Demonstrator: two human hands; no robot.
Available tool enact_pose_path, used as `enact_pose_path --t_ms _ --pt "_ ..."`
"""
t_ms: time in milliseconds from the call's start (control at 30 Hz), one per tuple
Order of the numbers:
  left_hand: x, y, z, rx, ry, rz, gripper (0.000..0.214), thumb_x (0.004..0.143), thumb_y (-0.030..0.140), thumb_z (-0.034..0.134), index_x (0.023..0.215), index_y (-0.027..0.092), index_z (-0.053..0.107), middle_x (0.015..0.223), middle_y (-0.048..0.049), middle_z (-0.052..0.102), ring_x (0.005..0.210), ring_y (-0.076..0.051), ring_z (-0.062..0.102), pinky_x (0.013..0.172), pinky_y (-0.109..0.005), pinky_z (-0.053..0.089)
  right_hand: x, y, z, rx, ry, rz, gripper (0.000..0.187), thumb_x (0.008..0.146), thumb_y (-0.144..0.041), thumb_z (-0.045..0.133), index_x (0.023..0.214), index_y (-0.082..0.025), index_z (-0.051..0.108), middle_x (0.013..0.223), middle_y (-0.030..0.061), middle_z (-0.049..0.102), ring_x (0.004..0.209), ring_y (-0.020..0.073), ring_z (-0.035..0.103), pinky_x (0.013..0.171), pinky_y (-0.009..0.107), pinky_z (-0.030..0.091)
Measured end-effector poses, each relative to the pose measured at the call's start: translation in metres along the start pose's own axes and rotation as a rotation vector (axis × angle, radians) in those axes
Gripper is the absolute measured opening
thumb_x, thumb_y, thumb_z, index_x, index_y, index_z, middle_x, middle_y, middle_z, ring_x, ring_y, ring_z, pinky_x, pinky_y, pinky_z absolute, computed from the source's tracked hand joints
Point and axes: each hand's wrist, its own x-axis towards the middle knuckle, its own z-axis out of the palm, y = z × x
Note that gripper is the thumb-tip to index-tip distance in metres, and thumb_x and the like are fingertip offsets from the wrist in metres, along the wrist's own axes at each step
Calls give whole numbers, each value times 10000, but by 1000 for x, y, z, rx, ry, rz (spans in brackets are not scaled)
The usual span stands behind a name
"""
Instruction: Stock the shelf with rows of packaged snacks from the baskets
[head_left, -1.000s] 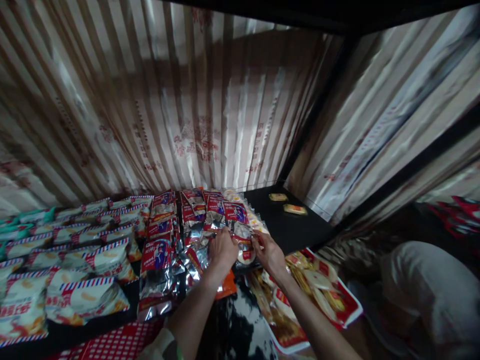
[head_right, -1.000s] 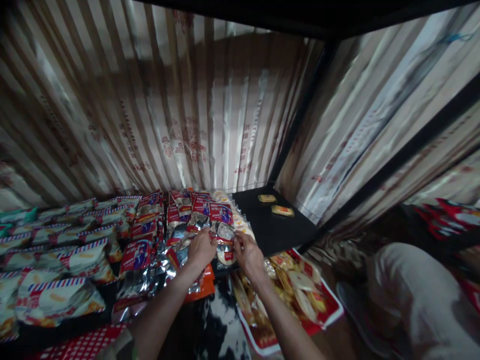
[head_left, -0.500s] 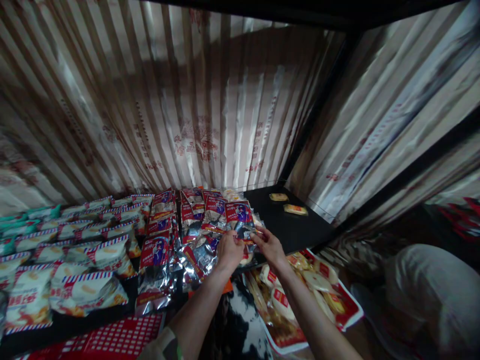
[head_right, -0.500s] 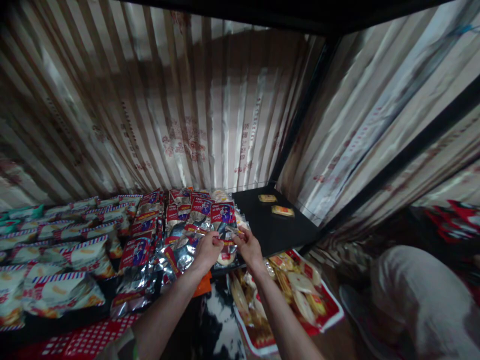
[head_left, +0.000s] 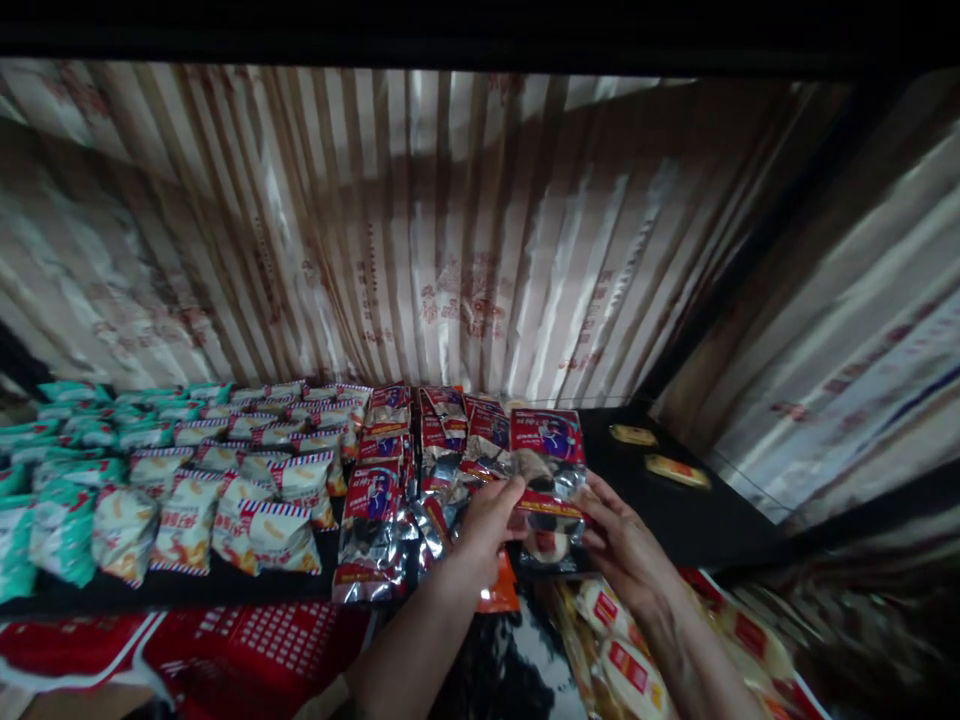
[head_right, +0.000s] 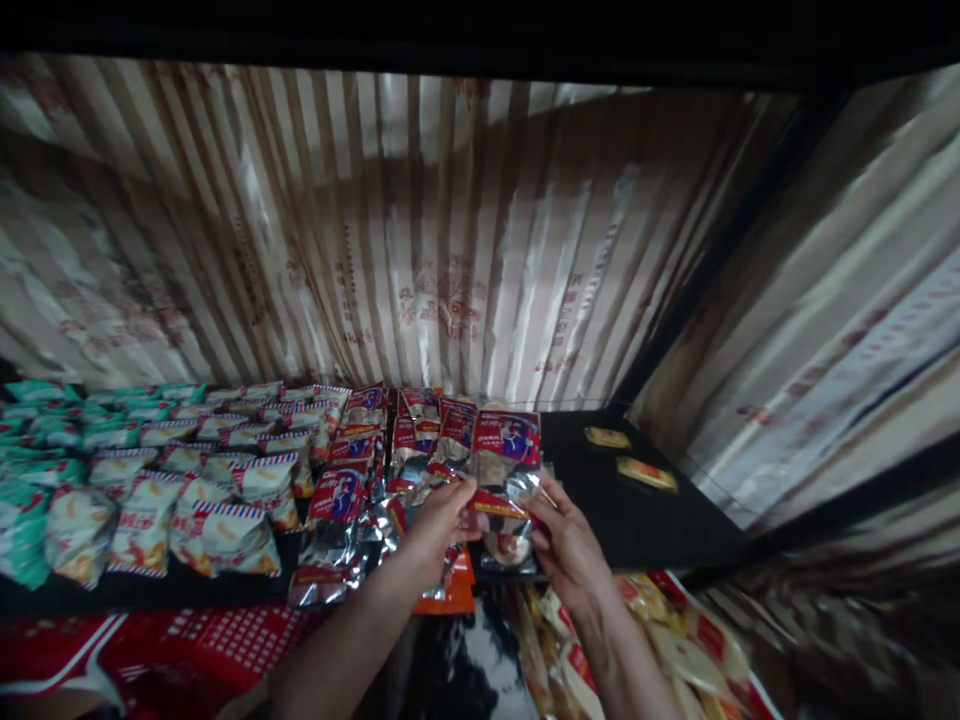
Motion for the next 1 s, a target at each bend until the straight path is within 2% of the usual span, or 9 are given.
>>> enact_pose_path --t_ms 100,233,300,400,533,667,800,900,1000 --pt "-7 2 -18 -249 33 26 405 542 395 727 846 182 564 769 2 610 647 -112 566 607 -233 440 -5 12 28 -54 -81 17 430 471 -180 799 849 -204 595 606 -68 578 374 22 384 322 125 273" --pt "-13 6 -58 -270 194 73 342 570 324 680 850 190 537 714 20 598 602 -105 564 560 -218 422 4 36 60 -214 -107 82 408 546 -303 780 904 -192 620 717 -6 661 576 113 588 493 190 444" --pt "-14 11 -78 -242 221 98 277 594 309 648 817 190 534 695 21 594 597 -110 568 559 -223 423 13 48 75 -261 -119 86 398 584 -369 755 917 -198 621 745 5 674 622 130 609 529 208 458" --pt "-11 17 -105 -177 268 95 202 633 264 613 804 191 536 692 20 592 587 -104 560 558 -220 416 30 69 101 -292 -205 32 360 607 -405 720 886 -204 614 700 4 663 587 141 601 538 237 467" --pt "2 20 -132 -170 394 103 172 716 199 571 883 172 538 693 14 584 524 -70 520 519 -195 395 54 97 136 -387 -248 -63 329 641 -358 652 914 -183 597 701 17 664 605 161 611 574 264 483" --pt "19 26 -148 -226 561 157 273 754 131 544 1023 161 506 785 -8 611 584 -58 569 587 -181 447 84 116 168 -503 -262 -191 291 665 -265 563 938 -170 590 820 28 684 742 166 628 693 272 492" --pt "34 32 -156 -175 652 232 467 739 71 521 1189 181 458 926 -44 655 688 -83 628 667 -204 495 112 125 193 -665 -268 -247 320 717 -253 493 1007 -158 586 816 17 683 759 165 629 683 269 492" --pt "46 32 -162 -48 687 287 440 745 95 509 1177 179 500 982 -56 664 780 -109 645 705 -219 506 129 127 206 -853 -250 -315 340 749 -233 483 1071 -182 580 841 12 685 789 164 630 701 272 486" --pt "56 30 -168 141 749 311 342 743 170 534 1081 178 588 937 -50 677 797 -137 646 716 -241 506 140 126 214 -1070 -199 -361 385 758 -205 509 1140 -182 556 905 38 688 842 173 630 757 284 471"
